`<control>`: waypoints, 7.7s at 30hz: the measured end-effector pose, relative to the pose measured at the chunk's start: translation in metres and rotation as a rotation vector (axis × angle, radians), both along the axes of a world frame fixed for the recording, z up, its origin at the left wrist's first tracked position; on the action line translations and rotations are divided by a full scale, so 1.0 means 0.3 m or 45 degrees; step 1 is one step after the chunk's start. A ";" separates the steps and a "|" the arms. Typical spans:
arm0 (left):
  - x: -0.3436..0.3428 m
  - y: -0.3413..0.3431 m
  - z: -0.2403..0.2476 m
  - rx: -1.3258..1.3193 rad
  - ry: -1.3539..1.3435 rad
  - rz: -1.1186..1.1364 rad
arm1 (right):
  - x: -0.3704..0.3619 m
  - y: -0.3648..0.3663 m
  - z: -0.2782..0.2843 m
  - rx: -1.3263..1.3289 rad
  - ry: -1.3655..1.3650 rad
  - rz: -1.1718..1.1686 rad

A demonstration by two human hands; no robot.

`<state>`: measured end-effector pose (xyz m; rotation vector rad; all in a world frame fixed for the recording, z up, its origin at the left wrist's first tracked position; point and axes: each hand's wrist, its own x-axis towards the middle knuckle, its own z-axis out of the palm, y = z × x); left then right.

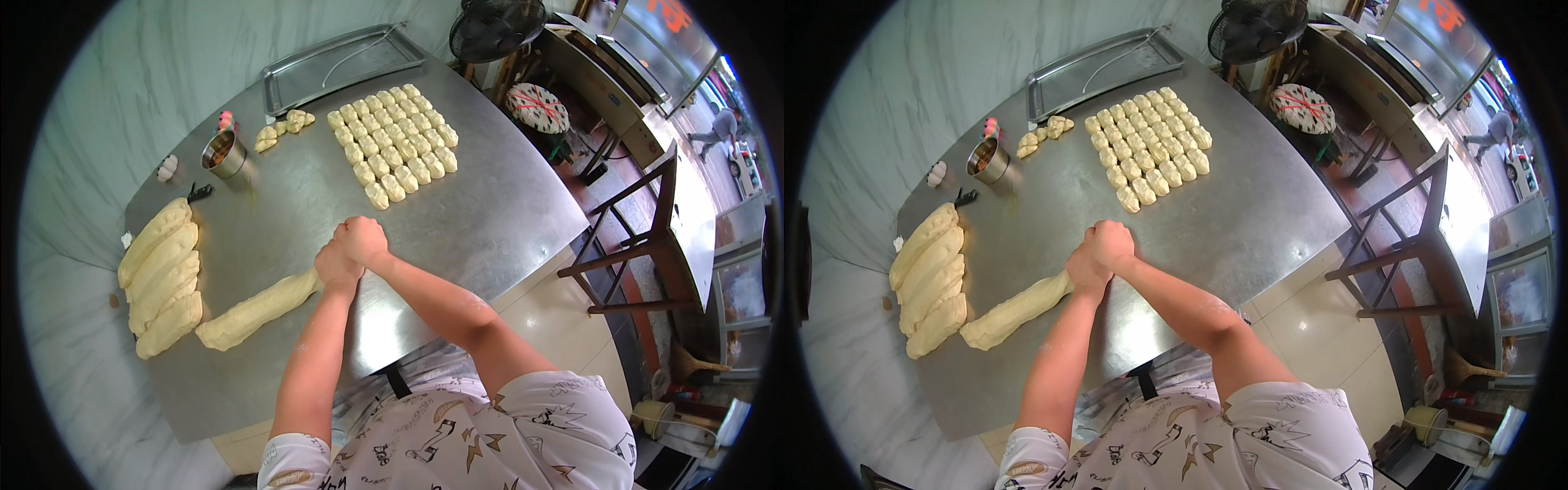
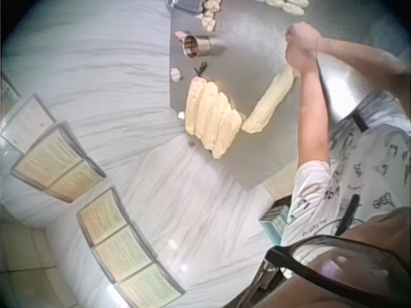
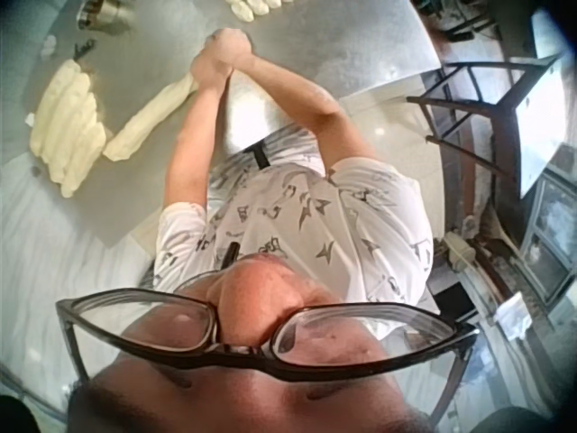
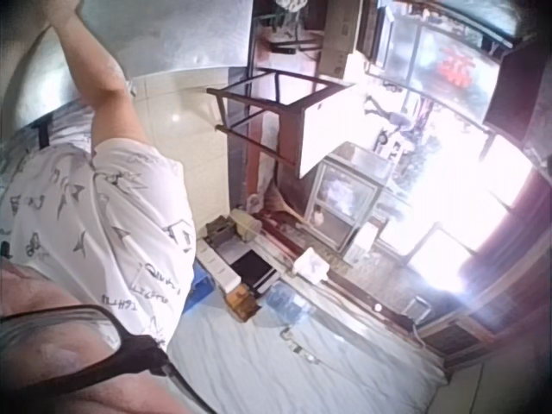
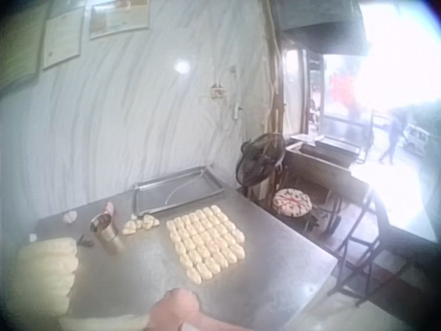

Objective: The person rolls out a long strip of dough on a metal table and then breaks off small portions by hand, rolling each into a ball and placing it in a grid.

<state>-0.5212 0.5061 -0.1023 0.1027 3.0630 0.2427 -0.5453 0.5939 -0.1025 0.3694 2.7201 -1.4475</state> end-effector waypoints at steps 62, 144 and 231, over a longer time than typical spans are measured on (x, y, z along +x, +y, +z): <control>0.053 -0.029 0.009 0.111 0.176 0.024 | 0.054 -0.057 0.041 -0.114 0.039 -0.025; 0.217 -0.205 0.040 -0.231 0.268 -0.131 | 0.173 0.567 0.076 -0.180 0.207 0.210; 0.106 -0.061 -0.045 0.184 0.398 -0.217 | 0.079 -0.044 -0.123 -0.295 0.184 -0.160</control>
